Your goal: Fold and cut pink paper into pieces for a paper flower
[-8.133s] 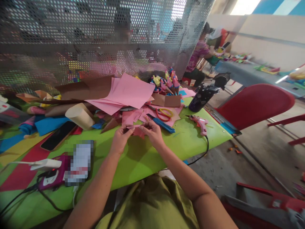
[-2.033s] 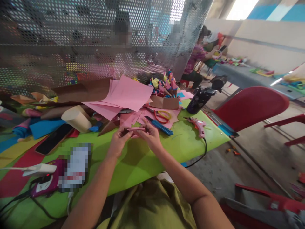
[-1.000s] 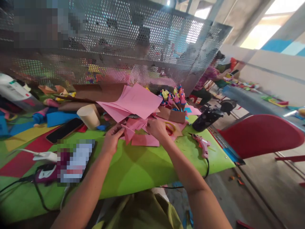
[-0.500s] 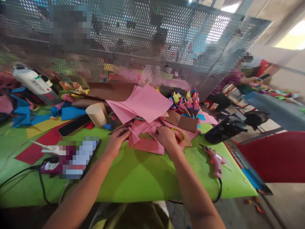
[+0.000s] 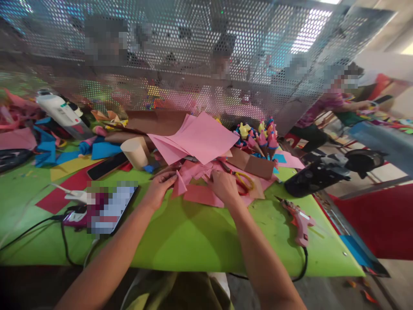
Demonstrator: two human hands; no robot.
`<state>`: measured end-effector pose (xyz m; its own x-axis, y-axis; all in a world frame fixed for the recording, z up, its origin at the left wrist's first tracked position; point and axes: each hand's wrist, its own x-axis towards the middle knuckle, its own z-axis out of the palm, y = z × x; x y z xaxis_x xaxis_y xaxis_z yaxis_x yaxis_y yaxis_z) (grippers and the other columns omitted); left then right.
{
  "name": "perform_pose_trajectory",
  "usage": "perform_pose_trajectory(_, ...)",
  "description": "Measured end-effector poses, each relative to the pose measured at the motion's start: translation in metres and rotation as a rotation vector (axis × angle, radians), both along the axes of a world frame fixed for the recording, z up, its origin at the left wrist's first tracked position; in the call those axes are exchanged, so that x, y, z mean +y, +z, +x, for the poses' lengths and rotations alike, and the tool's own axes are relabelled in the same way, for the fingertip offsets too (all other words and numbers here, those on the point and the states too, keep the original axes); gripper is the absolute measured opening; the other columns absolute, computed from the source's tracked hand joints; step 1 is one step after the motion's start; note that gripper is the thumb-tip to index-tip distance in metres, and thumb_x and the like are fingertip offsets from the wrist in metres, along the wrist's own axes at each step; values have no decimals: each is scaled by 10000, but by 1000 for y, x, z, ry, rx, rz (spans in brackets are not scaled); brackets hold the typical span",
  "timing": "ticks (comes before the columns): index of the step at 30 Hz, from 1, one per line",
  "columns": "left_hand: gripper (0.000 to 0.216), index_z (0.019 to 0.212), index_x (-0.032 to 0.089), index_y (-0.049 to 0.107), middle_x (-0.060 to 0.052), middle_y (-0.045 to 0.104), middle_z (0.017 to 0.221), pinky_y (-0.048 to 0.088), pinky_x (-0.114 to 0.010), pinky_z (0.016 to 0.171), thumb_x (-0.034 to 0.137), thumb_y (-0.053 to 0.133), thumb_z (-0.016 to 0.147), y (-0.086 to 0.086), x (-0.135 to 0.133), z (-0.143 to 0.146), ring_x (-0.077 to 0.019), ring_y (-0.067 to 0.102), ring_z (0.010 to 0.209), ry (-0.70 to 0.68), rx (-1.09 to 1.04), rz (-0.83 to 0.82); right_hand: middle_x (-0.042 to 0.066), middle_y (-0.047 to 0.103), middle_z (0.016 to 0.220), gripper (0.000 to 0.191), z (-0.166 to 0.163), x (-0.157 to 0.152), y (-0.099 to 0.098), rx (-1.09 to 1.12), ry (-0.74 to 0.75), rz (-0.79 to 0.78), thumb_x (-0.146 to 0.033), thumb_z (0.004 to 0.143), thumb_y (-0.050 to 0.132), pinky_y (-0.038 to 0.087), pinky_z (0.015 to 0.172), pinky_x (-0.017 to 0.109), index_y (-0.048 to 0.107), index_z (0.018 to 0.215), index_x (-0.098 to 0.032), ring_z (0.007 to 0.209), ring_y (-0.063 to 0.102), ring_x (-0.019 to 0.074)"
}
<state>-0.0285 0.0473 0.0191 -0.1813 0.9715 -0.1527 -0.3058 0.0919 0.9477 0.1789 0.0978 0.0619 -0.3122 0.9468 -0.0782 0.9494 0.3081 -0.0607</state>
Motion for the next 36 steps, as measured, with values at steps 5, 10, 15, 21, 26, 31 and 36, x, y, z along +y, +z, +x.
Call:
perform_pose_trajectory(5,476,855,166,778,-39,742,801,486,-244,657,487,894,523,-3,2,-2,-142,632,691,11,1,-26,81,753,862,199,3,-1,0,212,25,62,-281,940,494,336,578,263,664,981,-187,762,689,217)
perform_pose_trajectory(10,457,846,159,770,-40,729,784,490,-246,655,468,897,535,-1,0,-1,-142,628,689,-27,-15,-24,50,720,893,250,7,2,-4,717,159,40,-260,874,518,449,699,268,642,1080,-194,809,651,188)
perform_pose_trajectory(15,383,806,151,764,-37,717,768,484,-248,684,409,899,559,7,-4,2,-130,616,689,-78,-46,-27,58,696,972,379,11,6,-5,1215,171,-233,-380,810,593,510,811,321,610,1143,-200,880,645,191)
perform_pose_trajectory(21,385,800,170,765,-37,731,794,489,-266,708,398,911,526,8,-5,5,-140,624,703,-88,-69,-37,74,699,958,338,17,12,-5,1338,101,-187,-369,834,574,522,806,320,610,1124,-200,879,655,192)
perform_pose_trajectory(26,409,776,170,760,-34,724,779,495,-255,689,416,917,490,8,-3,4,-144,627,707,-49,-58,-39,56,741,927,281,11,11,-7,706,95,-157,-189,800,576,486,727,268,693,1054,-162,810,662,185)
perform_pose_trajectory(31,410,750,173,753,-27,718,773,500,-241,666,419,921,469,10,-2,3,-137,620,697,-38,-58,-25,76,759,1064,218,27,17,0,361,41,-83,-199,866,560,470,795,275,730,1002,-193,954,682,224)
perform_pose_trajectory(36,375,746,179,749,-27,716,766,501,-246,659,404,912,493,10,-3,3,-138,616,686,-46,-70,-8,143,708,1181,303,64,35,-2,55,-237,-8,-255,886,536,475,757,320,652,1161,-199,1048,675,293)
